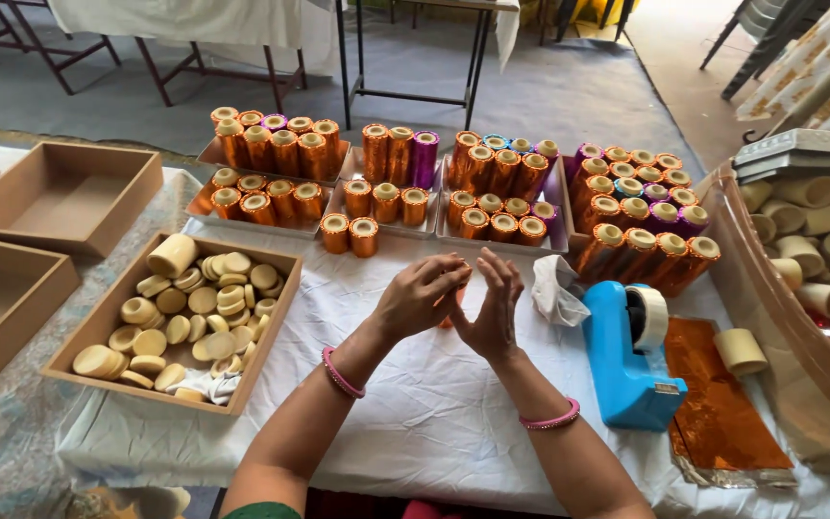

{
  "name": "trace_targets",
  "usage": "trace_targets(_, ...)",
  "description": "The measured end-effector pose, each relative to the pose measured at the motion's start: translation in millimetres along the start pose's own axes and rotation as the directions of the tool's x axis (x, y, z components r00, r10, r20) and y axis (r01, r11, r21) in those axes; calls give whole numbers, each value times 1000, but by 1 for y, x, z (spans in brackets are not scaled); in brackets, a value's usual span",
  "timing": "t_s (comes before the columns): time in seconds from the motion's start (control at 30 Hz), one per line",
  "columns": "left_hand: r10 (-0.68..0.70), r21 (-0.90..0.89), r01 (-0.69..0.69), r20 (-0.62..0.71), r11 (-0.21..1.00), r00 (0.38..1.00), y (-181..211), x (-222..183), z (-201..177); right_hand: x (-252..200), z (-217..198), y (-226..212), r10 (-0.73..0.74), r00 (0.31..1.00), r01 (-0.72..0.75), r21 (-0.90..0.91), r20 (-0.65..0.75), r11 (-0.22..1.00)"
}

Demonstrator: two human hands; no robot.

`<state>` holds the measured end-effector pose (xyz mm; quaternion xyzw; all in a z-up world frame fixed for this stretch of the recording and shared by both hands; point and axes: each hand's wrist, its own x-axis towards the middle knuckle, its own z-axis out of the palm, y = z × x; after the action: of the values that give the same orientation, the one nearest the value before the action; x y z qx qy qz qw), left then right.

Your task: Wiping cylindrical components clean and wrapping them in decorative foil.

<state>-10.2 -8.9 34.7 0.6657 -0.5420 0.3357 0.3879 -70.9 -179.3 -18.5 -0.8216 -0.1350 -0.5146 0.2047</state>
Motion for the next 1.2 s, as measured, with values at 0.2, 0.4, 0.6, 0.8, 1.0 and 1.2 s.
trace_targets(0.2, 45, 74, -48, 31, 996, 998, -8, -16, -5, 1, 0, -4, -1, 990, -5, 38, 144, 999)
trace_targets(0.4, -117, -90, 114, -32, 989, 993, -3, -31, 1, 7, -7, -12, -2, 992, -3, 34, 128, 999)
trace_targets(0.6, -95, -94, 90, -55, 992, 994, -3, -31, -1, 13, -10, -18, -24, 995, 23, 11, 92, 1000)
trace_targets(0.8, -178, -85, 174, -49, 981, 983, -3, -29, 2, 15, -9, -17, -4, 993, 5, -7, 116, 1000)
trace_targets(1.0, -146, 82, 155, -105, 985, 984, 1, -24, 7, 9, -7, -15, 3, 992, 5, -63, 126, 998)
trace_targets(1.2, -153, 58, 159, -101, 986, 983, 1, -29, 10, 7, -10, -13, 26, 985, -35, 51, 171, 998)
